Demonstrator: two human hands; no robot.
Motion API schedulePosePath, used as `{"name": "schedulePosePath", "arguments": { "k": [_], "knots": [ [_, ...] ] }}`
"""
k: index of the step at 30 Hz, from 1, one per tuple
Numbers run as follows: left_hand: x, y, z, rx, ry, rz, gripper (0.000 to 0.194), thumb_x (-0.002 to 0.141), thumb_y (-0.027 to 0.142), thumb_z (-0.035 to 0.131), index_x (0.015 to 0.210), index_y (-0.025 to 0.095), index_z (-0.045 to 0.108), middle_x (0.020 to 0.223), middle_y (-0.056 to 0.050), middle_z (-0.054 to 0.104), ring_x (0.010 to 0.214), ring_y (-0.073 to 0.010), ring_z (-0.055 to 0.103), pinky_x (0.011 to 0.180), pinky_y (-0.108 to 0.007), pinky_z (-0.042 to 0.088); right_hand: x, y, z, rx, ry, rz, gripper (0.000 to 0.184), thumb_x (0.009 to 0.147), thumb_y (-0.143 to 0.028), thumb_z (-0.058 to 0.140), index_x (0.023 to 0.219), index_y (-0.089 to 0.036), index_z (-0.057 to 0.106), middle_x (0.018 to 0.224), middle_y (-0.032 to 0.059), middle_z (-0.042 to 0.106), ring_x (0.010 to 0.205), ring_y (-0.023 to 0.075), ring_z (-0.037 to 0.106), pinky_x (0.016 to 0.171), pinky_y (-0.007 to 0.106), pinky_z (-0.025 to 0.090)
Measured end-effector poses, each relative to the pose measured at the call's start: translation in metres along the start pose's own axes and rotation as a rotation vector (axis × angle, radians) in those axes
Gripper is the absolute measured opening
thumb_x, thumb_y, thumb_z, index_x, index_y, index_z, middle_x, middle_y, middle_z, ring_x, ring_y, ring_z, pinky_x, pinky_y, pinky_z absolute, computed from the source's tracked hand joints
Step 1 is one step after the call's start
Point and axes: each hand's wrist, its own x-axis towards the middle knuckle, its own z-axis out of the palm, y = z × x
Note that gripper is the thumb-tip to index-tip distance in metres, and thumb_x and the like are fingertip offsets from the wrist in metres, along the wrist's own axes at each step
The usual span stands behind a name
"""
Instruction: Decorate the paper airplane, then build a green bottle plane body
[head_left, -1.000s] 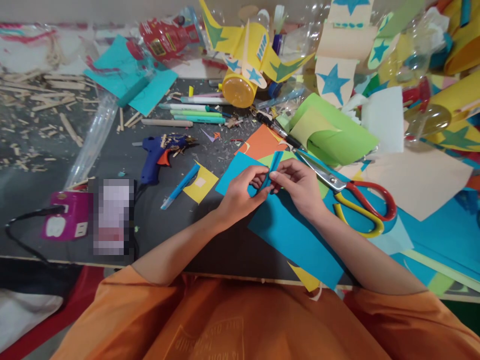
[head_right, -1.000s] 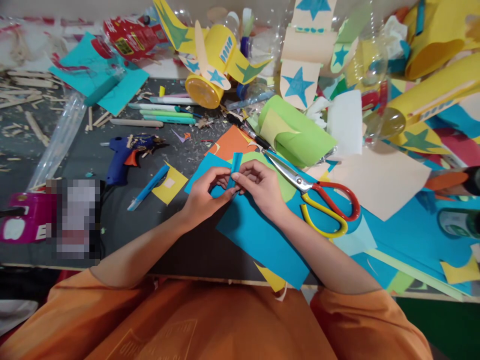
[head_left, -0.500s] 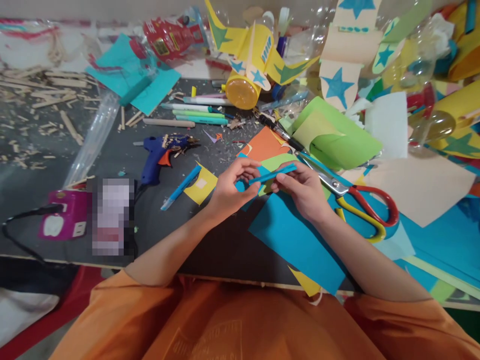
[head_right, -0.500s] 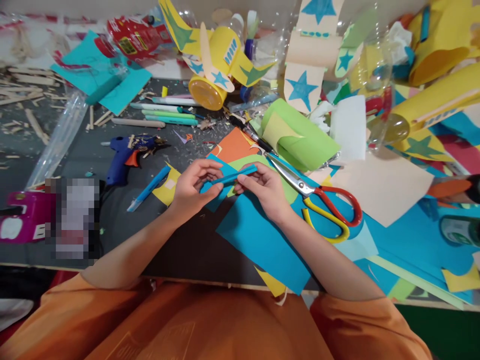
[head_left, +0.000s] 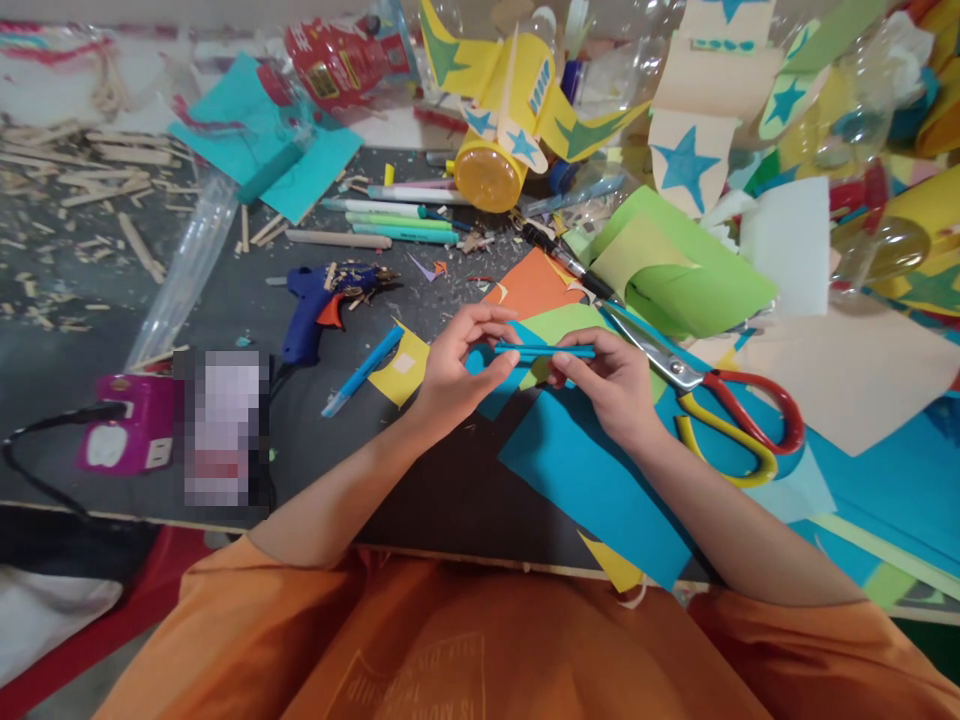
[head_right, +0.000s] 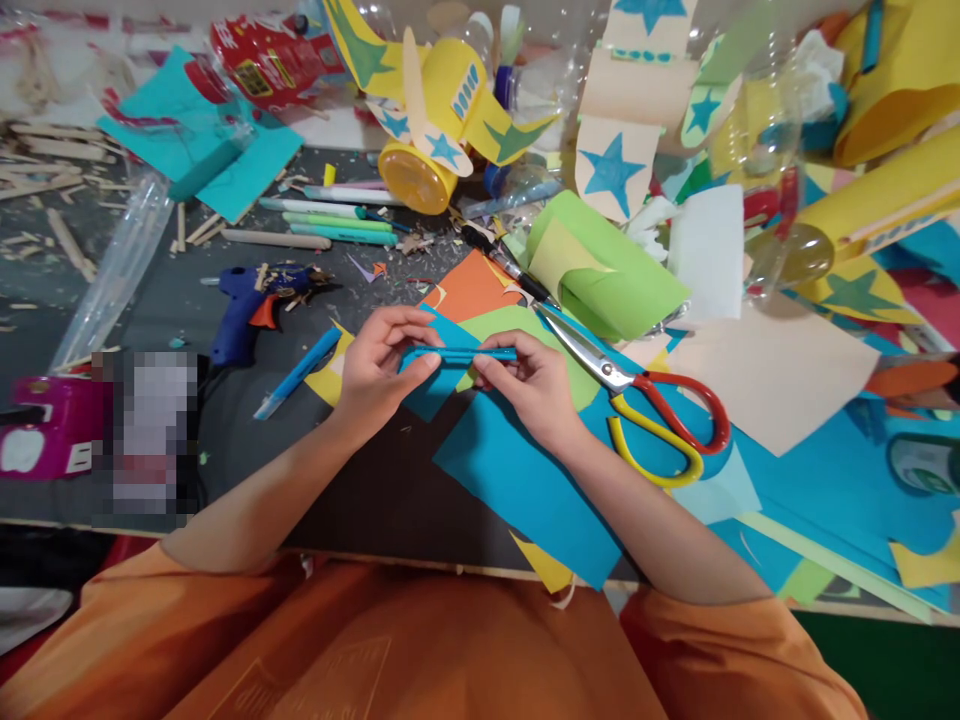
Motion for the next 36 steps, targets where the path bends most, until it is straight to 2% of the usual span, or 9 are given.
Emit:
{"name": "schedulePosePath", "arguments": {
  "k": [3,8,14,24,29,32,34,36],
  "knots": [
    [0.0004,-0.0011,-0.0017,0.045,-0.016,0.008,0.027,0.081,0.034,0.065,0.104,0.021,0.058,0.093,-0.004,0.069,0.087,-0.0151,0.066,0.077,-0.027,0.054,0.0008,0.0011,-0.0004,0.022,0.013,-0.004,0.044,0.067,-0.061,0.08,0.077,-0.022,0.061,0.056,-0.0041,0.063,0.05,0.0128,0.062,0.055,0.029,0.057],
    [0.0012,-0.0012,-0.0024,0.111,-0.007,-0.001,0.014,0.081,0.035,0.066,0.081,0.021,0.064,0.084,-0.003,0.067,0.08,-0.016,0.063,0.072,-0.028,0.053,0.0013,0.0028,0.0001,0.088,0.04,0.004,0.042,0.064,-0.057,0.083,0.075,-0.022,0.062,0.055,-0.0047,0.063,0.049,0.0114,0.06,0.053,0.027,0.055],
    [0.0016,0.0001,-0.0013,0.112,0.037,0.098,0.016,0.083,0.035,0.068,0.076,0.021,0.066,0.081,-0.002,0.069,0.08,-0.0163,0.065,0.07,-0.028,0.053,0.0009,0.0017,0.0,0.057,0.033,0.015,0.045,0.062,-0.061,0.082,0.073,-0.022,0.062,0.055,-0.0041,0.062,0.048,0.0116,0.059,0.052,0.028,0.055],
    [0.0011,-0.0008,-0.0039,0.24,0.042,0.204,0.021,0.088,0.043,0.066,0.079,0.023,0.066,0.084,-0.002,0.07,0.082,-0.017,0.065,0.074,-0.032,0.054,0.0007,-0.0002,-0.0001,0.034,0.029,0.021,0.045,0.063,-0.063,0.081,0.07,-0.023,0.062,0.054,-0.004,0.061,0.047,0.0119,0.058,0.05,0.028,0.054],
    [0.0013,-0.002,-0.0043,0.259,0.065,0.244,0.022,0.087,0.041,0.067,0.077,0.023,0.062,0.082,-0.002,0.068,0.081,-0.0163,0.064,0.073,-0.031,0.054,0.0003,0.0013,0.0001,0.034,0.032,0.011,0.045,0.064,-0.062,0.081,0.07,-0.022,0.062,0.053,-0.0039,0.061,0.047,0.0117,0.058,0.051,0.028,0.054],
    [0.0009,-0.0036,-0.0049,0.171,0.095,0.201,0.024,0.083,0.043,0.071,0.091,0.023,0.059,0.091,-0.002,0.066,0.084,-0.0157,0.064,0.077,-0.03,0.055,0.0,0.0018,0.0,0.039,0.033,0.006,0.044,0.065,-0.061,0.081,0.072,-0.021,0.062,0.054,-0.0036,0.062,0.048,0.0115,0.058,0.051,0.027,0.054],
    [0.0009,-0.0034,-0.0058,0.161,0.053,0.17,0.031,0.082,0.045,0.071,0.102,0.024,0.059,0.1,-0.004,0.067,0.09,-0.0167,0.065,0.081,-0.031,0.055,-0.0002,0.0017,0.0001,0.031,0.024,0.0,0.044,0.066,-0.061,0.08,0.073,-0.021,0.063,0.055,-0.0033,0.062,0.049,0.0117,0.059,0.051,0.027,0.054],
    [0.0011,-0.0021,-0.0067,0.23,-0.032,0.178,0.029,0.084,0.044,0.069,0.104,0.024,0.062,0.105,-0.005,0.069,0.098,-0.019,0.066,0.088,-0.034,0.054,-0.0005,0.0012,0.0005,0.014,0.01,-0.007,0.044,0.066,-0.062,0.08,0.073,-0.021,0.063,0.058,-0.0029,0.063,0.05,0.012,0.06,0.052,0.028,0.055]
  ]
}}
